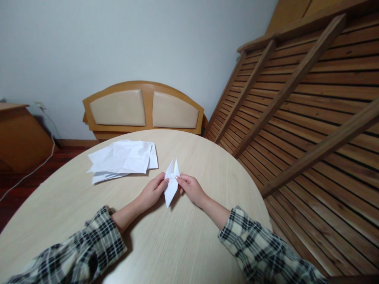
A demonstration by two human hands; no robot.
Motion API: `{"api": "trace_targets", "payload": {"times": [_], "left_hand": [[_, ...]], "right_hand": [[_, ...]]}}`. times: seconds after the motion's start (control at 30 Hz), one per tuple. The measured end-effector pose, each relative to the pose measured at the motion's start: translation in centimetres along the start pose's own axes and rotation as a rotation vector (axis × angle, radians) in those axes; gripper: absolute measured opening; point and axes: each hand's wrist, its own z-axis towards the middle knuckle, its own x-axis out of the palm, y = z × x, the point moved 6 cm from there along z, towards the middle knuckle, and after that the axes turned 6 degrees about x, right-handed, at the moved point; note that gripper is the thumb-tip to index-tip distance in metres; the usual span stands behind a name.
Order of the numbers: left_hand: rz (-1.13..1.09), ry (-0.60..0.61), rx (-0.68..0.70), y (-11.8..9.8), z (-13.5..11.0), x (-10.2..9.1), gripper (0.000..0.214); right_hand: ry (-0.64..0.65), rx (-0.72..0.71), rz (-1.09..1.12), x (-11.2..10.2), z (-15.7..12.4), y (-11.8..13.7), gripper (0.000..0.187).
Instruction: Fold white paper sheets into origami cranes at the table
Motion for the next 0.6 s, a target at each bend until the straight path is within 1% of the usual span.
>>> {"api": "trace_targets", "payload": {"times": [0.27,0.47,0.6], "left_hand": [[-0.122,0.006,-0.033,-0.2,-0.78,0.08,0.03],[-0.14,0.003,-0.017,0.17,-0.88,0.1,0.03],[-0.168,0.03,-0.022,0.32,-0.87,0.38,0.034]], "right_hand": [[0.008,-0.009,-0.034,0.4,0.11,-0.05,0.045],[0.005,-0.019,-0.037,0.5,0.12,-0.16,0.042],[-0.007,-0.023,-0.05,0.38,0.12,0.06,0.04]]}}
